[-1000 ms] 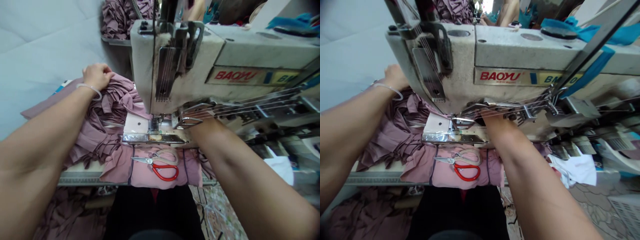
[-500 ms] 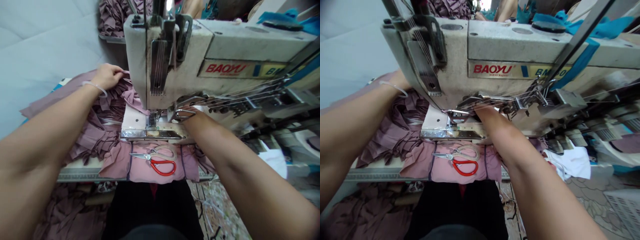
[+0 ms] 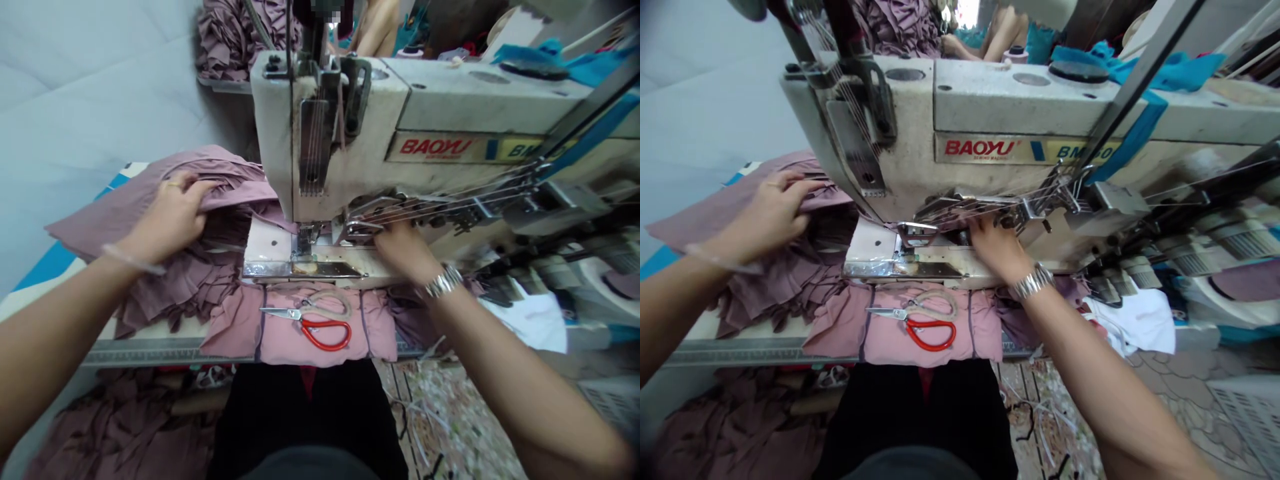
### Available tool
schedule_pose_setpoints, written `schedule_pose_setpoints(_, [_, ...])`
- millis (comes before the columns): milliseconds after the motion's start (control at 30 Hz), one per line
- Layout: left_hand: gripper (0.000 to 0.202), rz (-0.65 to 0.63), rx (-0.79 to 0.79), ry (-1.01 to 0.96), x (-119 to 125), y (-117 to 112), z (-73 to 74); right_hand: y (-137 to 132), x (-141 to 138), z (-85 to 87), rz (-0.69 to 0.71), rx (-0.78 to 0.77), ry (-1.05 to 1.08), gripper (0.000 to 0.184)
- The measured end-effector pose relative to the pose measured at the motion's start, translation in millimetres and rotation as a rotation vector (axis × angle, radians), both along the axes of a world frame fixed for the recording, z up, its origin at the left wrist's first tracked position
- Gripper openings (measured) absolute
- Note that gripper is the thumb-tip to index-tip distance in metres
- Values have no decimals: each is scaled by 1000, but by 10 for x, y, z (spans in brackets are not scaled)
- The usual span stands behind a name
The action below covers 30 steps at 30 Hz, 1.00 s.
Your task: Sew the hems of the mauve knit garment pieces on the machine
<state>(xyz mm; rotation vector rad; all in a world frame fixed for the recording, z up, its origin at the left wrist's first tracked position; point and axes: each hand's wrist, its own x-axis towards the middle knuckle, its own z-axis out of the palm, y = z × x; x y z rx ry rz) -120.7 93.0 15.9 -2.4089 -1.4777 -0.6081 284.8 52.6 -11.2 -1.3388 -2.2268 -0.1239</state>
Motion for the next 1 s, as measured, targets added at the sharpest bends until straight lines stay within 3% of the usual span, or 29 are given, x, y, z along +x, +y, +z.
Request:
schedule_pose_setpoints(100, [26,118,-132,-73,-103,-506,54,-501,145,0,11,-29,-51,49])
schedule_pose_setpoints(200, [29,161,-384,-248,18,-817,180,-865,193,-54,27,-3,-76,59])
schedule_pose_setpoints(267, [32,127,-462,-290,148,-881,243,-934,139,-89,50,26,-59,56])
schedule_pose_setpoints(400, [39,-15,-323,-254,295,-841,267,-871,-16,-92,85,66,44,37])
schedule_pose_setpoints(600, [42,157,-405,-176,226,-974,190,-961,42,-48,17,51,193,27])
schedule_pose_setpoints(700, [39,214,-301,-56,265,-1046,150,-1009,53,-72,-85,-36,585,18])
schedule_pose_setpoints(800, [37,190,-306,-5,350,-1032,139,-970,20,-100,-140,-294,1283,12])
schedule_pose_setpoints(900, [36,69,-462,-196,432,-976,166,-885,19,-83,-18,-528,1821,15])
schedule_pose_setpoints(1000, [36,144,-568,-412,487,-936,201,-844,73,-45,109,-550,2006,17])
